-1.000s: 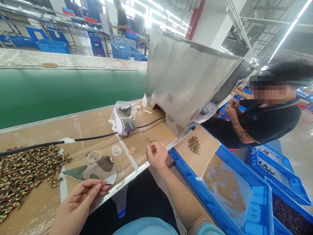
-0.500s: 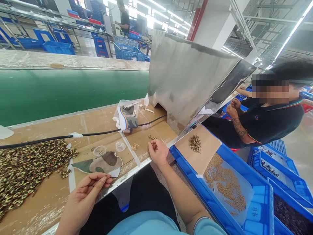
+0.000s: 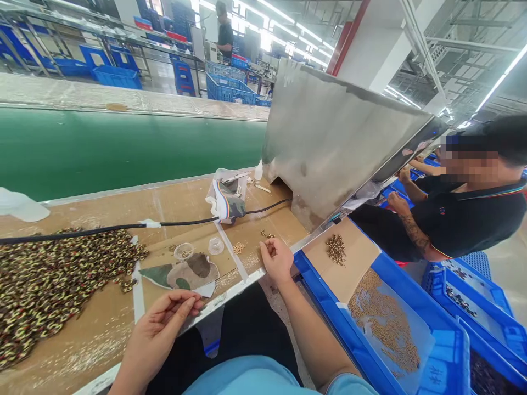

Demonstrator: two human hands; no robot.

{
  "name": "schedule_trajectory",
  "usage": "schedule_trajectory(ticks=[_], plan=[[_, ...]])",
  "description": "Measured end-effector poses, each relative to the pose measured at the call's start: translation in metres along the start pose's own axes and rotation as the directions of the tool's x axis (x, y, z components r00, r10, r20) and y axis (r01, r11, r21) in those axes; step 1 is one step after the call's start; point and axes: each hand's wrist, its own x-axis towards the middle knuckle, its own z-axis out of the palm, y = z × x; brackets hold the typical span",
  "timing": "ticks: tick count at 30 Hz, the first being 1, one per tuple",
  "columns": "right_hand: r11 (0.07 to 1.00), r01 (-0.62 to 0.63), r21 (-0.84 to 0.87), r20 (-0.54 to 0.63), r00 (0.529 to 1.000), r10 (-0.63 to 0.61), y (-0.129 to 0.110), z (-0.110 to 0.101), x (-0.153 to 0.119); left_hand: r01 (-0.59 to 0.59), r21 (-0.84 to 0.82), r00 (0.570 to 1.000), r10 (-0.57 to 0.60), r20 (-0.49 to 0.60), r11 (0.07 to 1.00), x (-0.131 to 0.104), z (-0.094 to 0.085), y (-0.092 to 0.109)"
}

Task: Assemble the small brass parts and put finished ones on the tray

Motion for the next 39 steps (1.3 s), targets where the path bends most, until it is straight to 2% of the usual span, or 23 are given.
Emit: schedule_trajectory(ticks=[5,7,15,26,35,39], plan=[[0.999,-0.005,0.036,0.101,0.995,0.002,-0.002,-0.007,-0.004,0.008,-0.051,1.0,-0.006,0.03,0.999,-0.002,0.002,0.001],[1.0,-0.012,-0.004,0.166,0.986,0.012,0.0,-0.01,-0.002,0.006,-0.111,0.998,0.001,0.058,0.994,-0.001,0.004,0.001],[0.99,0.135,-0.037,0.345,0.932,-0.114,-0.004,-0.008,0.009,-0.021,-0.216,0.996,0.039,0.075,0.976,0.002,0.004,-0.006],[0.968,0.249,-0.032,0.381,0.898,-0.218,-0.012,-0.005,0.012,-0.023,-0.168,0.996,0.037,0.077,0.986,0.002,0.003,-0.006],[0.907,0.406,-0.113,0.398,0.855,-0.333,-0.012,0.003,0.016,-0.04,-0.201,0.996,0.054,0.067,0.979,0.002,0.005,-0.007],[0.897,0.419,-0.141,0.413,0.848,-0.332,-0.011,0.005,0.016,-0.032,-0.221,0.996,0.05,0.078,0.975,0.002,0.005,-0.008]])
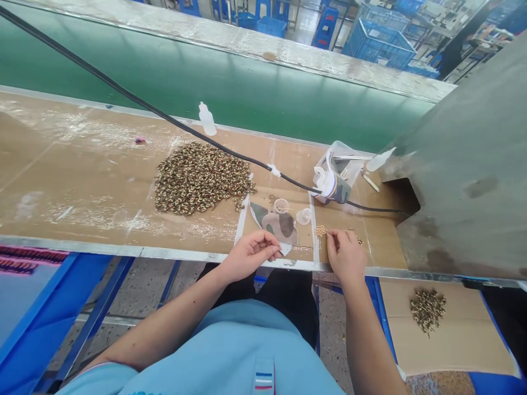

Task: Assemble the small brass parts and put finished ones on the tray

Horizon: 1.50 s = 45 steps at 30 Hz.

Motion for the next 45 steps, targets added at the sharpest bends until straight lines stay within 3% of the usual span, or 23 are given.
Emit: schedule_trajectory(ticks=[4,9,11,14,16,18,29,36,45], plan=[[0.997,-0.07,0.036,0.009,0.998,0.07,0.002,0.0,0.001,0.01,-0.033,1.0,-0.01,0.009,0.999,0.0,0.001,0.001],[0.959,-0.095,0.266,-0.002,0.995,0.099,-0.003,-0.005,-0.003,0.055,-0.105,0.998,-0.055,0.006,0.993,0.003,0.001,0.003],[0.901,-0.132,0.413,0.027,0.991,0.132,-0.012,-0.006,-0.006,0.082,-0.127,0.997,-0.081,0.01,0.989,0.006,0.002,0.005],[0.739,-0.224,0.636,0.159,0.975,0.158,-0.032,-0.004,-0.011,0.118,-0.12,0.993,-0.113,0.042,0.986,0.013,0.004,0.005],[0.644,-0.255,0.721,0.233,0.965,0.121,-0.047,-0.001,-0.013,0.137,-0.119,0.989,-0.13,0.066,0.983,0.016,0.005,0.003],[0.611,-0.244,0.753,0.255,0.964,0.071,-0.059,0.003,-0.014,0.137,-0.142,0.989,-0.129,0.068,0.98,0.019,0.007,0.001],[0.778,0.098,0.621,0.06,0.983,-0.171,-0.076,0.006,-0.014,0.077,-0.112,0.997,-0.075,0.024,0.991,0.015,0.01,0.003],[0.821,0.093,0.563,0.061,0.986,-0.153,-0.078,0.007,-0.015,0.069,-0.096,0.997,-0.067,0.031,0.993,0.016,0.009,0.003],[0.861,0.131,0.492,-0.036,0.991,-0.131,-0.081,0.013,-0.018,0.02,-0.047,0.996,-0.024,-0.081,0.999,0.012,0.014,0.0]])
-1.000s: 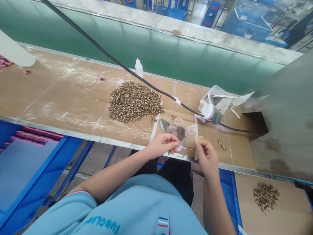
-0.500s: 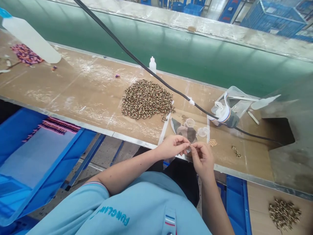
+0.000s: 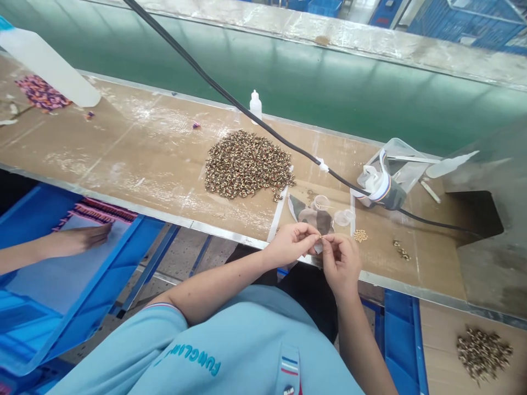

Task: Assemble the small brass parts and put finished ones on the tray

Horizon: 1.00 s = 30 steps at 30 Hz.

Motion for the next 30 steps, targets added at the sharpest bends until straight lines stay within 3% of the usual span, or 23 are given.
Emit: schedule_trajectory(ticks=[3,6,9,12,24,30], plan=[[1.0,0.013,-0.012,-0.005,1.0,-0.013,0.0,0.001,0.0,-0.068,0.04,0.997,0.069,-0.03,0.997,0.0,0.001,-0.007],[1.0,-0.005,-0.024,0.025,1.0,0.006,0.001,0.001,-0.001,-0.191,0.196,0.977,0.205,-0.052,0.962,-0.002,0.002,-0.013],[0.999,0.005,-0.031,0.035,0.999,-0.004,0.002,0.001,-0.002,-0.307,0.44,0.931,0.363,-0.047,0.844,-0.006,0.002,-0.015],[0.998,0.043,-0.038,0.039,0.998,-0.042,0.003,0.002,-0.003,-0.364,0.554,0.895,0.446,-0.015,0.749,-0.009,0.002,-0.015],[0.998,0.046,-0.046,0.069,0.997,-0.043,0.005,0.004,-0.003,-0.361,0.577,0.893,0.45,-0.013,0.732,-0.01,0.003,-0.014],[1.0,-0.022,-0.021,0.076,0.997,0.024,0.006,0.005,-0.003,-0.358,0.549,0.902,0.431,-0.005,0.755,-0.008,0.002,-0.016]])
